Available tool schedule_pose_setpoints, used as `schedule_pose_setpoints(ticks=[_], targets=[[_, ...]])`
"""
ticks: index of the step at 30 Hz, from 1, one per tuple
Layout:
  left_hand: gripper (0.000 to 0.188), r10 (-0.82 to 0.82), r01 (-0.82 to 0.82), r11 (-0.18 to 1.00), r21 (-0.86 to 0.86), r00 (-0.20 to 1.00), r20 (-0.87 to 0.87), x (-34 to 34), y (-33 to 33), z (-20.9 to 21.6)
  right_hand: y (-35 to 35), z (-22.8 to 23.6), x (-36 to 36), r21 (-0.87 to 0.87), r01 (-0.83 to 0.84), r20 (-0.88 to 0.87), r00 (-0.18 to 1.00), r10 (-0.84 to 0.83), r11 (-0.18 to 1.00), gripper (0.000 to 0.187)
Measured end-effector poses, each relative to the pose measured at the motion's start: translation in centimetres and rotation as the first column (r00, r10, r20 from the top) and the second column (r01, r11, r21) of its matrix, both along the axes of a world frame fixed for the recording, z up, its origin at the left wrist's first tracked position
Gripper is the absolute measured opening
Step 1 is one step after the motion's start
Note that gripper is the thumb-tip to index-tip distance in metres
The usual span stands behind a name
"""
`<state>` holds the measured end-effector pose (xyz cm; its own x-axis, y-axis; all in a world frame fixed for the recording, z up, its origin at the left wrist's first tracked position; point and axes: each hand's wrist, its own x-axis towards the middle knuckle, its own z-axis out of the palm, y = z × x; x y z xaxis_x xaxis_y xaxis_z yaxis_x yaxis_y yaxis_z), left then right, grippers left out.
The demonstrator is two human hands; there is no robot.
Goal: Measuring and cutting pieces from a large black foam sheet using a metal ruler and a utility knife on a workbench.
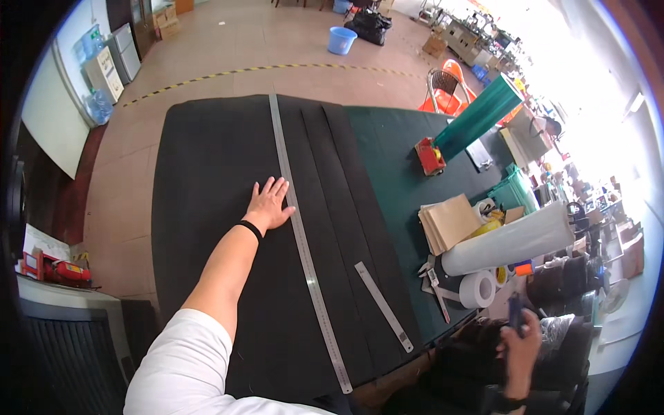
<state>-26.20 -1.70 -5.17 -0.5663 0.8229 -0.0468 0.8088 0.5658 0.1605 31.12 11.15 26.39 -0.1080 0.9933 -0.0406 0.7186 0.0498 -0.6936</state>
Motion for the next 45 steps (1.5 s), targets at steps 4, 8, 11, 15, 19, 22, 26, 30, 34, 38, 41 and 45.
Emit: schedule_pose_setpoints(ticks=[4,8,11,15,19,22,26,30,34,38,41,45], targets=[[0.116,-0.042,0.064,0.982,-0.175,0.991,0.128,0.5,1.1,4.4,2.6,10.9,-5.1,0.074,-0.211,0.173,0.965,0.196,0.975,0.046],[0.140,-0.022,0.043,0.975,-0.217,0.995,0.098,0.1,0.2,3.9,7.2,14.3,-15.3,0.113,-0.306,0.093,0.951,0.296,0.945,0.045],[0.144,0.013,0.021,0.973,-0.228,0.989,0.145,0.2,0.2,3.7,11.5,12.7,-26.0,0.122,-0.525,0.159,0.848,0.506,0.842,0.045],[0.144,0.050,-0.004,0.970,-0.243,0.982,0.184,0.8,1.4,3.9,16.5,4.2,-41.3,0.159,-0.627,-0.030,0.769,0.639,0.763,0.044],[0.144,0.065,-0.018,0.976,-0.219,0.975,0.211,1.7,2.2,3.9,18.8,-6.5,-54.0,0.059,-0.691,-0.051,0.718,0.694,0.720,0.037],[0.141,0.077,-0.035,0.983,-0.180,0.970,0.230,1.5,1.6,4.4,17.1,-13.5,-60.9,0.049,-0.707,-0.090,0.701,0.708,0.706,0.036],[0.142,0.085,-0.029,0.975,-0.222,0.966,0.244,1.4,1.8,4.7,16.4,-20.3,-67.3,0.097,-0.701,-0.074,0.703,0.707,0.707,0.040],[0.139,0.082,-0.025,0.974,-0.225,0.966,0.247,1.0,1.8,5.1,14.6,-25.0,-71.1,0.119,-0.691,0.023,0.720,0.694,0.713,0.042],[0.138,0.051,-0.005,0.981,-0.195,0.972,0.231,1.3,1.9,5.0,14.8,-28.6,-73.4,0.205,-0.660,0.010,0.740,0.673,0.723,0.041],[0.138,0.054,-0.005,0.979,-0.206,0.970,0.236,1.4,1.5,4.8,13.0,-28.6,-74.8,0.164,-0.665,0.011,0.740,0.673,0.729,0.043],[0.139,0.047,0.005,0.979,-0.203,0.967,0.250,1.5,1.5,4.8,12.2,-28.1,-74.9,0.136,-0.681,0.034,0.729,0.684,0.719,0.044],[0.139,0.040,0.015,0.977,-0.214,0.968,0.248,1.3,1.6,5.3,13.1,-28.3,-75.2,0.263,-0.724,0.173,0.685,0.707,0.638,0.044]])
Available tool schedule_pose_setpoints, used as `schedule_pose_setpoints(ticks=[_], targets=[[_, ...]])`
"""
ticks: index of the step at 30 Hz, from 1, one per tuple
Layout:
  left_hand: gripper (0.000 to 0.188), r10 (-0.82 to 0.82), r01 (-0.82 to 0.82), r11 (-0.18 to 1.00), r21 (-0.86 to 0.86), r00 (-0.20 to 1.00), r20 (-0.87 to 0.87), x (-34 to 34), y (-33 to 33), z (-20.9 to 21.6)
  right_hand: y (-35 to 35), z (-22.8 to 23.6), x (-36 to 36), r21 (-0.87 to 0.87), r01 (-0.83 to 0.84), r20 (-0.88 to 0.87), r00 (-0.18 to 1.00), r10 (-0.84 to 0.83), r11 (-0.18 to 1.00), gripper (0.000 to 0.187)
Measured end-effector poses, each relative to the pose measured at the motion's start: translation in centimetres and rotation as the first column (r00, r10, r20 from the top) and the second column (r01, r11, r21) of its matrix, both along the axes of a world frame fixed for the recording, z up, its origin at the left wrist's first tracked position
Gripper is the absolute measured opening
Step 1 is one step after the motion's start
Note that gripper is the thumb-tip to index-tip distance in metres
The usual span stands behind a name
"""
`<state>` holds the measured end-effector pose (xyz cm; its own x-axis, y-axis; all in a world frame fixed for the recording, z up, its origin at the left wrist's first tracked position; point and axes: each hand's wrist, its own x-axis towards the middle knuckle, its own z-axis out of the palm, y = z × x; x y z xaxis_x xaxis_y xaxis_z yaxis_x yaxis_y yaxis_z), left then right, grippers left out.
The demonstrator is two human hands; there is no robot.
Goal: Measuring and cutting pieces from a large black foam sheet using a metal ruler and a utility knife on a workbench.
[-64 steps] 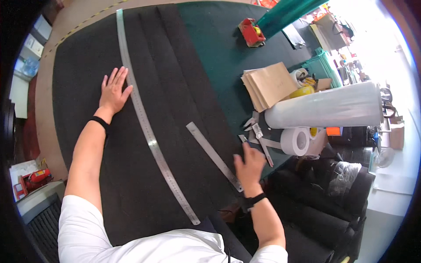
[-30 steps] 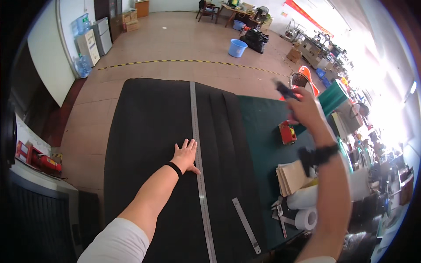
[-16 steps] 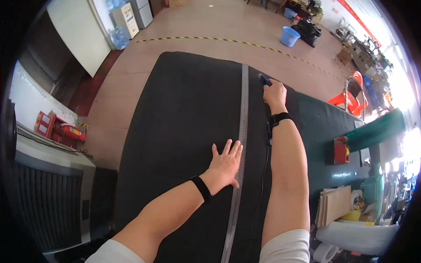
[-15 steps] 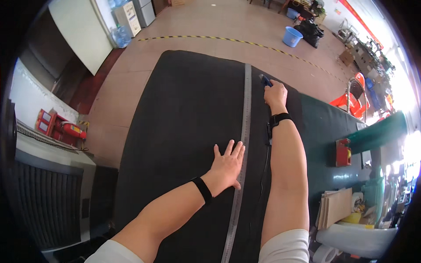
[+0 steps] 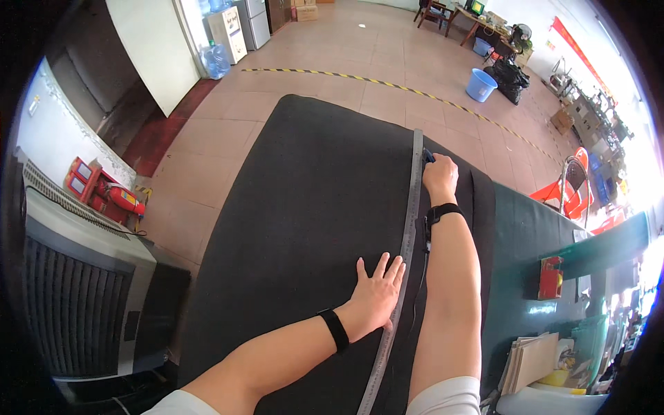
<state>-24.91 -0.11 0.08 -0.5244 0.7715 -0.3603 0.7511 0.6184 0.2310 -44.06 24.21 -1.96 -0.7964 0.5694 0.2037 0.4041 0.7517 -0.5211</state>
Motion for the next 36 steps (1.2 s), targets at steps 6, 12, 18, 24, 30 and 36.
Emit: schedule_pose_setpoints(ticks=[6,12,18,24,30,36], targets=[[0.139,0.002,-0.002,1.000,-0.005,1.000,0.014,-0.1,0.2,-0.3,0.0,0.2,-0.5,0.072,-0.019,-0.035,0.999,0.021,0.997,0.042],[0.141,-0.001,0.000,1.000,0.004,0.999,0.051,-0.1,0.4,-0.8,1.0,-0.7,-0.2,0.092,-0.041,-0.031,0.999,0.044,0.995,0.040],[0.141,0.006,-0.006,1.000,-0.001,0.999,0.050,-0.2,0.2,-0.5,0.1,0.2,0.2,0.127,-0.105,0.061,0.993,0.098,0.986,0.040],[0.142,0.010,-0.009,1.000,-0.028,0.999,0.035,-0.2,0.3,-0.4,-1.6,-0.7,1.2,0.202,-0.105,0.061,0.994,0.095,0.974,0.032],[0.141,0.009,-0.009,1.000,-0.029,1.000,0.014,0.1,0.3,-0.2,-2.1,-1.1,2.4,0.168,-0.109,0.022,0.994,0.107,0.980,0.034],[0.139,-0.001,0.000,1.000,-0.016,0.999,-0.043,0.3,0.4,0.0,-3.1,-0.8,4.5,0.128,-0.091,-0.024,0.995,0.095,0.988,0.033]])
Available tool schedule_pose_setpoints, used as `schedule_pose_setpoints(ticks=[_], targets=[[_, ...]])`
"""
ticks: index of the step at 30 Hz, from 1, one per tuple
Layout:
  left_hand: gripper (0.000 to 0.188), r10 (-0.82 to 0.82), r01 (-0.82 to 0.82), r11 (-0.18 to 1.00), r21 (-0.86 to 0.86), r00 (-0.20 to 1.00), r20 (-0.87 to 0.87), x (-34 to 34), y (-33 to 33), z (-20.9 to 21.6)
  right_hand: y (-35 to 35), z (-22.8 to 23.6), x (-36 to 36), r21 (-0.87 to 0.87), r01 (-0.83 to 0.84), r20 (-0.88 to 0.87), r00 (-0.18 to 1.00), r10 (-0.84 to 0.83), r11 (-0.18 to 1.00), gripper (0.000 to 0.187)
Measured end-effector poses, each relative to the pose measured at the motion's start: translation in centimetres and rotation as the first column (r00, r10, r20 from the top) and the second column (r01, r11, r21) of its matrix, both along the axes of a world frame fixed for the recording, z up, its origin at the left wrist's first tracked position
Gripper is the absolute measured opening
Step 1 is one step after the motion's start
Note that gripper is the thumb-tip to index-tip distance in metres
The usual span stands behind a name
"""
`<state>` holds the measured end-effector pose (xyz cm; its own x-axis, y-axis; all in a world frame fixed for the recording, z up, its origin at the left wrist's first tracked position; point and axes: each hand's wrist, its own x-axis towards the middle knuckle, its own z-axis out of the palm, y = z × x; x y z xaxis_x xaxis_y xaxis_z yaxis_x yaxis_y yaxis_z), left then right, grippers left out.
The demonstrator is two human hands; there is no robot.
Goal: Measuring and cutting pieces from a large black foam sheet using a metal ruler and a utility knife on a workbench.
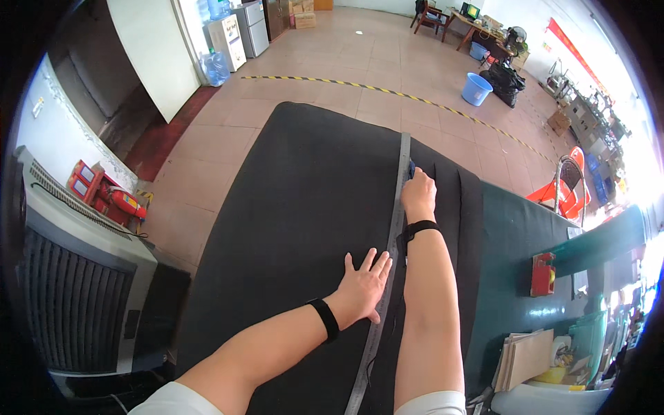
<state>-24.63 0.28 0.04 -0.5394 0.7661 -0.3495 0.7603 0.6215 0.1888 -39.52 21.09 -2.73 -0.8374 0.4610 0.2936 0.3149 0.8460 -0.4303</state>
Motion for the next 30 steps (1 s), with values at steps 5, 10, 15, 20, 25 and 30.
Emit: schedule_pose_setpoints(ticks=[5,10,15,20,25,30], targets=[[0.138,0.002,-0.001,0.999,0.038,1.000,-0.006,0.0,-0.1,-0.6,-0.8,-0.4,2.9,0.001,-0.022,0.014,1.000,0.022,1.000,0.033],[0.138,0.009,-0.008,0.998,0.057,1.000,-0.020,0.1,-0.5,-1.2,-3.4,-0.1,7.3,-0.030,0.018,0.063,0.998,-0.016,0.999,0.033],[0.143,0.026,-0.021,0.996,0.088,0.998,-0.059,0.2,-0.6,-1.9,-5.6,0.9,12.4,-0.065,0.039,0.120,0.992,-0.031,0.997,0.034],[0.144,-0.003,0.004,1.000,0.021,0.998,-0.065,-0.4,-0.3,-1.5,-8.5,1.5,18.2,-0.105,0.017,0.149,0.989,-0.001,0.994,0.039],[0.143,-0.015,0.017,1.000,0.024,0.997,-0.072,-0.6,0.2,-1.5,-10.7,2.5,25.0,-0.122,0.066,0.219,0.975,-0.038,0.990,0.045],[0.144,-0.005,0.001,0.998,-0.060,0.998,-0.070,-0.2,1.0,-0.8,-14.0,3.2,31.8,-0.178,0.138,0.276,0.957,-0.085,0.974,0.045]])
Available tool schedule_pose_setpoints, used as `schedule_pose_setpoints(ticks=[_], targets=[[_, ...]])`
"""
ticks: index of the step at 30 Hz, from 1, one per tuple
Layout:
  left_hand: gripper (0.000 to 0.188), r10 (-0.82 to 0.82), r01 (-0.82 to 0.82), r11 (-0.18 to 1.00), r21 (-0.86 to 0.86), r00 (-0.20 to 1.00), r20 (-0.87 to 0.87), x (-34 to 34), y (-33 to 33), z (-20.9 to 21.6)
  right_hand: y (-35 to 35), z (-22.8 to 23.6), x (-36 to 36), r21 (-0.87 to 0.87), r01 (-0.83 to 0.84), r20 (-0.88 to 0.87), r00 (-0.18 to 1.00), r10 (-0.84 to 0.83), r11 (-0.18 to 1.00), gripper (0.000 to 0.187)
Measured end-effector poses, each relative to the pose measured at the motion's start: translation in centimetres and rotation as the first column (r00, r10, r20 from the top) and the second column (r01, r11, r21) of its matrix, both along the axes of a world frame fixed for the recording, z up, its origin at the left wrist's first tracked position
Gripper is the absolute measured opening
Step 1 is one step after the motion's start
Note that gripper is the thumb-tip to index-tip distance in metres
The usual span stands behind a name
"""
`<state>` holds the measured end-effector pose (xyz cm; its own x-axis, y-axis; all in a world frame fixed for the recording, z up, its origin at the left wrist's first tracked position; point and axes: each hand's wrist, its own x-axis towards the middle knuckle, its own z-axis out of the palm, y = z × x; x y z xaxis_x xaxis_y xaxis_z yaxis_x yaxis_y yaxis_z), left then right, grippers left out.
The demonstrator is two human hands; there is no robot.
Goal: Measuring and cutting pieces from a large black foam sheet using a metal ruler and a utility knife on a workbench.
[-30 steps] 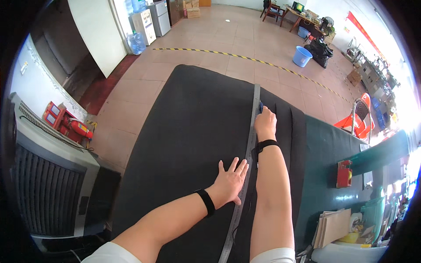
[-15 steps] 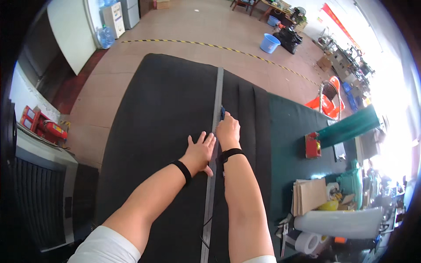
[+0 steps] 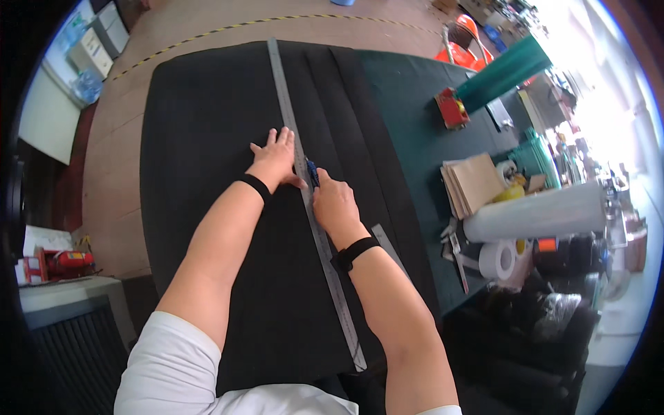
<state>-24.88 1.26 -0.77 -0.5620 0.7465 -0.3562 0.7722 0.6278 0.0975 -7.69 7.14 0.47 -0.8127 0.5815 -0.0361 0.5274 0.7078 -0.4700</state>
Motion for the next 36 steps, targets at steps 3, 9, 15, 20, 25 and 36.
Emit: schedule_pose_setpoints(ticks=[3,9,15,20,25,36], targets=[[0.145,-0.003,0.002,0.999,-0.042,1.000,-0.012,-0.4,-0.3,-0.1,-2.5,0.5,3.3,-0.061,0.047,0.061,0.997,-0.044,0.997,0.046],[0.144,-0.008,0.003,0.994,-0.105,0.999,-0.042,-0.1,-0.1,1.0,-5.6,1.0,10.2,-0.053,0.049,0.085,0.995,-0.045,0.997,0.048],[0.144,-0.034,0.024,0.987,-0.157,0.997,-0.065,0.2,0.4,1.5,-7.9,1.2,15.3,-0.099,0.054,0.084,0.995,-0.046,0.994,0.048],[0.143,-0.021,0.010,0.989,-0.147,0.997,-0.073,0.1,0.6,1.3,-10.7,2.7,21.5,-0.114,0.063,0.133,0.990,-0.048,0.991,0.049],[0.141,-0.013,-0.002,0.987,-0.160,0.995,-0.095,0.2,0.9,1.9,-14.2,4.4,28.9,-0.142,0.104,0.261,0.963,-0.064,0.984,0.048],[0.136,-0.053,0.043,0.991,-0.129,0.996,-0.078,0.3,1.5,1.0,-19.8,6.4,41.0,-0.137,0.124,0.347,0.935,-0.070,0.983,0.051]])
